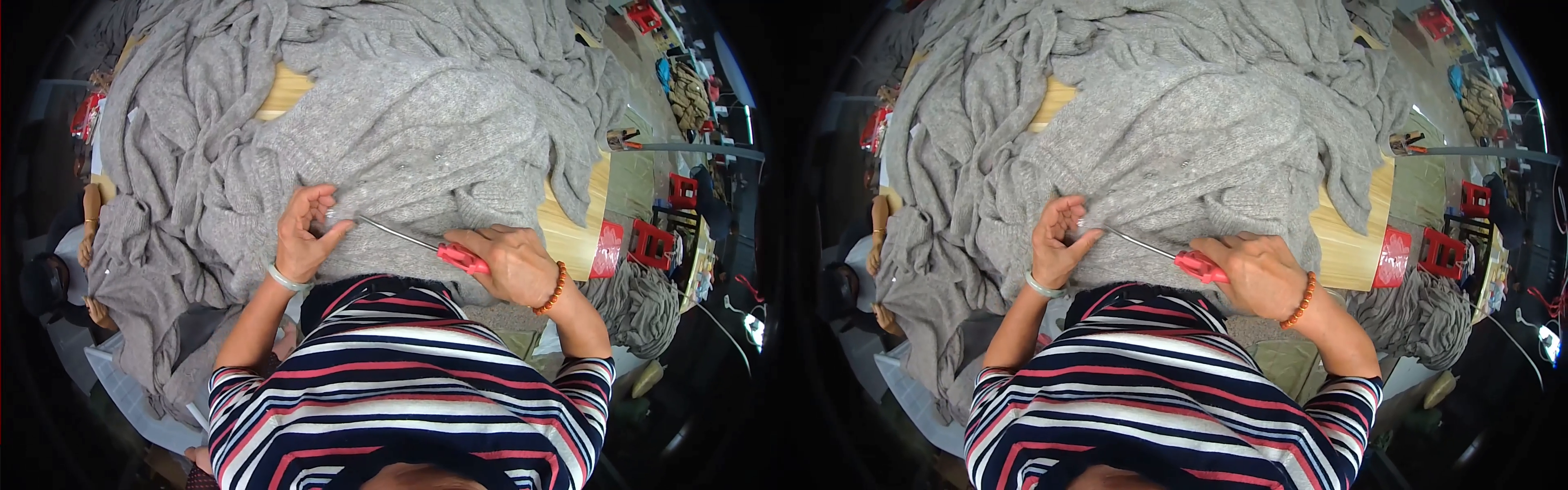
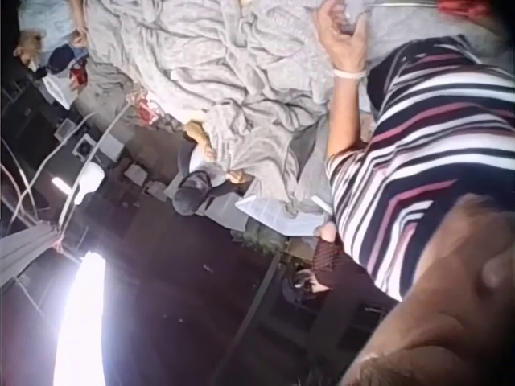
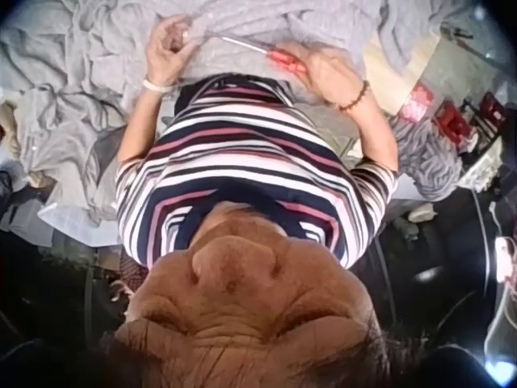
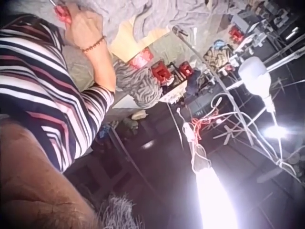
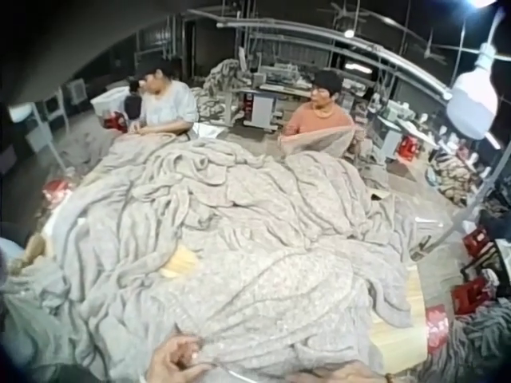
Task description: Using scissors to trim excess threads and loose yarn from knitted grey sweaters.
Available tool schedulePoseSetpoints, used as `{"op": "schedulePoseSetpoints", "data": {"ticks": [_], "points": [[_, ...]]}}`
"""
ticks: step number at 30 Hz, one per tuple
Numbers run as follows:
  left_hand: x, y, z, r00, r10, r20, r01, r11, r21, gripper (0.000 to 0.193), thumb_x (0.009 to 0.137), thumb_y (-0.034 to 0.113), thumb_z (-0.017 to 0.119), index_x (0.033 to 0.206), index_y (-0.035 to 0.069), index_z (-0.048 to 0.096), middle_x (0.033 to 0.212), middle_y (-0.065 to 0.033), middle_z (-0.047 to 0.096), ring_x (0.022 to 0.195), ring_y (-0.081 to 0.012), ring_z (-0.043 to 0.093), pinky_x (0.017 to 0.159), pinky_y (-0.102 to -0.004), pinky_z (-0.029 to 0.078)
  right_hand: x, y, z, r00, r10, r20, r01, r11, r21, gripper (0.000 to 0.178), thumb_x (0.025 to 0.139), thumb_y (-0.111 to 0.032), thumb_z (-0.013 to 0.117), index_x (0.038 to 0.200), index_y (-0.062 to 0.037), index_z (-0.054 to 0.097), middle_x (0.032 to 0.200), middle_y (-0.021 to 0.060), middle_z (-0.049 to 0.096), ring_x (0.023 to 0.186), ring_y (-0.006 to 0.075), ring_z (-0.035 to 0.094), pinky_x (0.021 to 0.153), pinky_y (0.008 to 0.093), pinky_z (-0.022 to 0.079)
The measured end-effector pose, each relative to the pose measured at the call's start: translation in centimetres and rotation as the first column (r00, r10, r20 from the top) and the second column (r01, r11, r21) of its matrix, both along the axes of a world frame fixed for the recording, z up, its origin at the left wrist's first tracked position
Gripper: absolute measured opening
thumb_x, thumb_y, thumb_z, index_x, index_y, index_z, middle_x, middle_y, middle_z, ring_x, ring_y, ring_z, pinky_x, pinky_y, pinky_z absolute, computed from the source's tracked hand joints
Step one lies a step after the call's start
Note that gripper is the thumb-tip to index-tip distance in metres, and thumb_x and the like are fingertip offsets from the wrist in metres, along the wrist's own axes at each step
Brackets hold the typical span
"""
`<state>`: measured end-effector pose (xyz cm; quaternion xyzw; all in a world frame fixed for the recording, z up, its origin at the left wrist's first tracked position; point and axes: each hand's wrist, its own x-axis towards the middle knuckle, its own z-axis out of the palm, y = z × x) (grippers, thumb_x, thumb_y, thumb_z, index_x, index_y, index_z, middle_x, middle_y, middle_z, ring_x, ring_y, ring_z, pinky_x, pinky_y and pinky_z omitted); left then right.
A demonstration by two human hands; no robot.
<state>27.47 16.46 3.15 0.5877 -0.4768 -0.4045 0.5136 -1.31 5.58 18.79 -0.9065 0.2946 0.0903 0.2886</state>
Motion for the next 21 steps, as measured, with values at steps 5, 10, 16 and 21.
{"op": "schedulePoseSetpoints", "data": {"ticks": [5,10,16,21], "points": [[-0.4,1.2,1.3,0.985,0.032,-0.170,-0.034,0.999,-0.009,0.069,0.078,-0.012,0.075,0.139,0.000,0.047,0.110,-0.0037,0.059,0.099,-0.0096,0.056,0.089,-0.0234,0.046,-0.8,0.3,-0.8,0.998,-0.059,0.024,0.059,0.998,-0.019,0.048,0.079,-0.014,0.072,0.127,-0.0108,0.063,0.093,0.0153,0.070,0.081,0.0350,0.068,0.071,0.0412,0.055],[-0.1,2.1,1.1,0.960,0.131,-0.248,-0.116,0.990,0.076,0.063,0.081,-0.010,0.074,0.138,0.001,0.049,0.110,-0.0037,0.059,0.094,-0.0088,0.056,0.082,-0.0225,0.047,-1.2,0.1,-0.6,0.997,-0.072,-0.016,0.072,0.997,-0.018,0.048,0.079,-0.012,0.071,0.126,-0.0105,0.064,0.096,0.0156,0.070,0.083,0.0353,0.068,0.072,0.0409,0.055],[0.1,2.8,0.7,0.962,0.172,-0.213,-0.146,0.980,0.134,0.054,0.085,-0.005,0.072,0.135,0.001,0.052,0.100,0.0009,0.059,0.080,-0.0043,0.055,0.072,-0.0178,0.045,-1.2,0.4,-0.4,0.996,-0.085,-0.021,0.085,0.996,-0.015,0.046,0.080,-0.012,0.071,0.126,-0.0101,0.064,0.098,0.0162,0.070,0.085,0.0356,0.069,0.073,0.0411,0.055],[-0.2,2.1,1.0,0.970,0.180,-0.165,-0.160,0.979,0.126,0.047,0.084,-0.001,0.074,0.128,0.002,0.059,0.089,0.0031,0.056,0.068,-0.0040,0.049,0.061,-0.0188,0.040,-1.0,0.7,-0.5,0.996,-0.084,-0.030,0.084,0.996,-0.031,0.046,0.081,-0.013,0.071,0.126,-0.0097,0.064,0.095,0.0163,0.070,0.083,0.0354,0.069,0.073,0.0411,0.055]]}}
